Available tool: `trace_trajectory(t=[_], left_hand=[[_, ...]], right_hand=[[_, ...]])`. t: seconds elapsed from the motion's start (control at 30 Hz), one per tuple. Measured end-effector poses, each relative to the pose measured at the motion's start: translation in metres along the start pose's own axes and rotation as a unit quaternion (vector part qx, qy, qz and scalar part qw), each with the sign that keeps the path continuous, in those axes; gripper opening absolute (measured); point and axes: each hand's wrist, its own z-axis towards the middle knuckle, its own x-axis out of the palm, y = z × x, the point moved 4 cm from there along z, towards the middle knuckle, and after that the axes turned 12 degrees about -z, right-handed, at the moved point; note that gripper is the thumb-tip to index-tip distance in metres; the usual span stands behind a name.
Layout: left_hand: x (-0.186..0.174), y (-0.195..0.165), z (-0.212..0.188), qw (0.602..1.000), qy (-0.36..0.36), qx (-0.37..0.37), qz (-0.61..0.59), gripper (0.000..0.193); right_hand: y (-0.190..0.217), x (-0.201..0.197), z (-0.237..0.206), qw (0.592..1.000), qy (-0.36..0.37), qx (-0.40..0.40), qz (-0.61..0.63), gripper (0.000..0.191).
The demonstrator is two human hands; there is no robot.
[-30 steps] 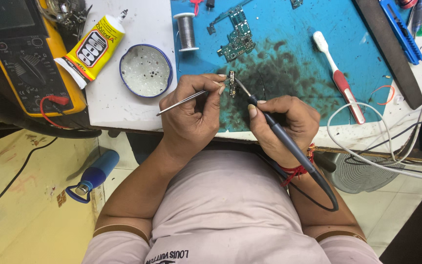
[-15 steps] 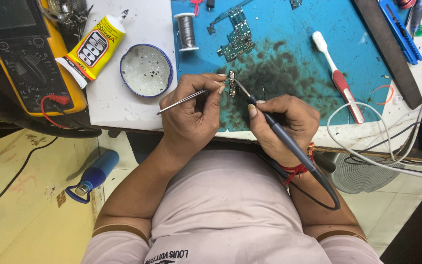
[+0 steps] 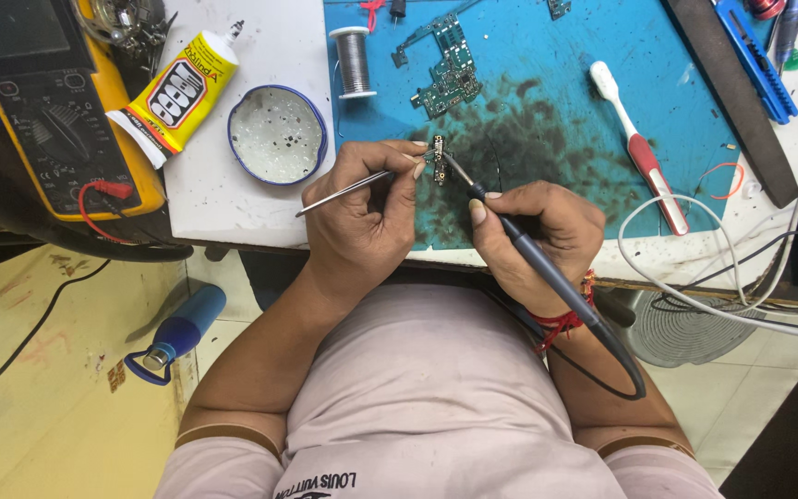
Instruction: The person uses a hot air gun and a soldering iron to work on a small circuit board. They hold the board with tweezers, apply heat, and solder components while occasionally dipping the soldering iron tip into a small container.
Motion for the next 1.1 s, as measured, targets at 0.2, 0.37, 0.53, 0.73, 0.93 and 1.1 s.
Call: trace_trajectory(t=[0.2, 0.37, 0.53, 0.73, 0.93, 1.1], left_hand=[[-0.0005, 0.0, -0.0012, 1.0, 0.003, -0.002, 0.007, 0.014], [-0.0009, 0.0005, -0.0006, 1.0, 0.0, 0.002, 0.011, 0.014], [-0.0008, 0.0001, -0.001, 1.0, -0.001, 0.009, 0.015, 0.014], [-0.0006, 0.0008, -0.0007, 1.0, 0.001, 0.003, 0.016, 0.015], [-0.0008, 0.0004, -0.0006, 1.0, 0.002, 0.006, 0.018, 0.015], [-0.0009, 0.0007, -0.0011, 1.0, 0.003, 0.003, 0.013, 0.014]], right_hand=[[-0.001, 0.0014, -0.0027, 0.999, -0.009, 0.028, 0.015, 0.01], [-0.0012, 0.001, -0.0033, 0.999, -0.006, 0.044, 0.028, 0.01], [-0.0013, 0.0014, -0.0031, 0.999, -0.008, 0.045, 0.023, 0.011], [-0.0021, 0.0009, -0.0036, 0.999, -0.014, 0.041, 0.005, 0.012], [-0.0018, 0.0018, -0.0032, 0.999, -0.009, 0.038, 0.012, 0.011], [-0.0005, 0.0019, -0.0023, 0.999, -0.005, 0.035, 0.017, 0.01]])
